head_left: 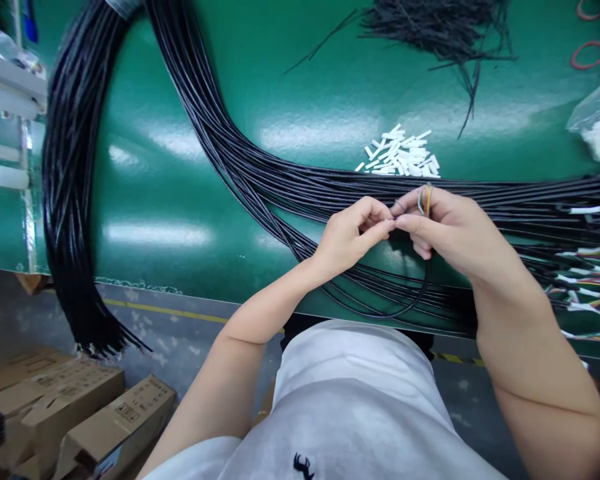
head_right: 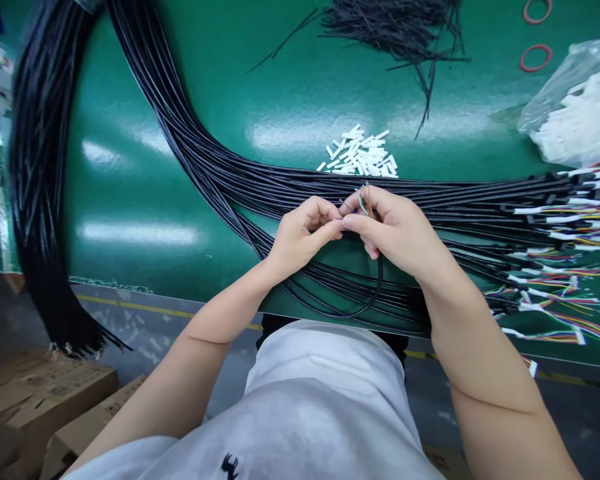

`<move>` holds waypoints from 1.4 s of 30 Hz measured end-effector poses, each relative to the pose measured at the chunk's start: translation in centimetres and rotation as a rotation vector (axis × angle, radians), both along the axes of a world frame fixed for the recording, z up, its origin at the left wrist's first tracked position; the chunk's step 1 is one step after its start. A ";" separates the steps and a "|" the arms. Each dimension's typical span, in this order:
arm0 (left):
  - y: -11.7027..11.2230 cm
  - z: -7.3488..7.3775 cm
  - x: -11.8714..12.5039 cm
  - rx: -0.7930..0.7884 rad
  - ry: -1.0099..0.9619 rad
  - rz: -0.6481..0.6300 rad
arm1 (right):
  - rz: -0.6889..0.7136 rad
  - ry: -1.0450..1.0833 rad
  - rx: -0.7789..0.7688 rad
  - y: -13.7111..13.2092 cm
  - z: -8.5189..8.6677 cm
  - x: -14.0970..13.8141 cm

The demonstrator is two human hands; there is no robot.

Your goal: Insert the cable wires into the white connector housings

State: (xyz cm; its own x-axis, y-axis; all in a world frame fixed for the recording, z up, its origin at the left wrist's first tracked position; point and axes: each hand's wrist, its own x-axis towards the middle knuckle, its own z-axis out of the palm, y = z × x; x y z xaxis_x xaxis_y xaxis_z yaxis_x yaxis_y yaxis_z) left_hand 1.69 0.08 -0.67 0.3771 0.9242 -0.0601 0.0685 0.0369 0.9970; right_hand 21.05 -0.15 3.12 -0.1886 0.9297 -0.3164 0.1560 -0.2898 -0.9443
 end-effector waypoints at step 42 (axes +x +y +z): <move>11.9 3.1 -1.2 0.333 1.031 -0.079 | -0.127 -0.107 0.261 0.0 0.7 -1.2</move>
State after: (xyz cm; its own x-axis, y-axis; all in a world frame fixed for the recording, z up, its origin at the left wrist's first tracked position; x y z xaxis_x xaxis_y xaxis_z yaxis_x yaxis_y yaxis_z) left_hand 0.45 12.00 2.42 0.3483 0.9279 -0.1330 0.8687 -0.2661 0.4178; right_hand 19.89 -0.15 3.78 -0.0439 0.9961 -0.0762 0.2370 -0.0637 -0.9694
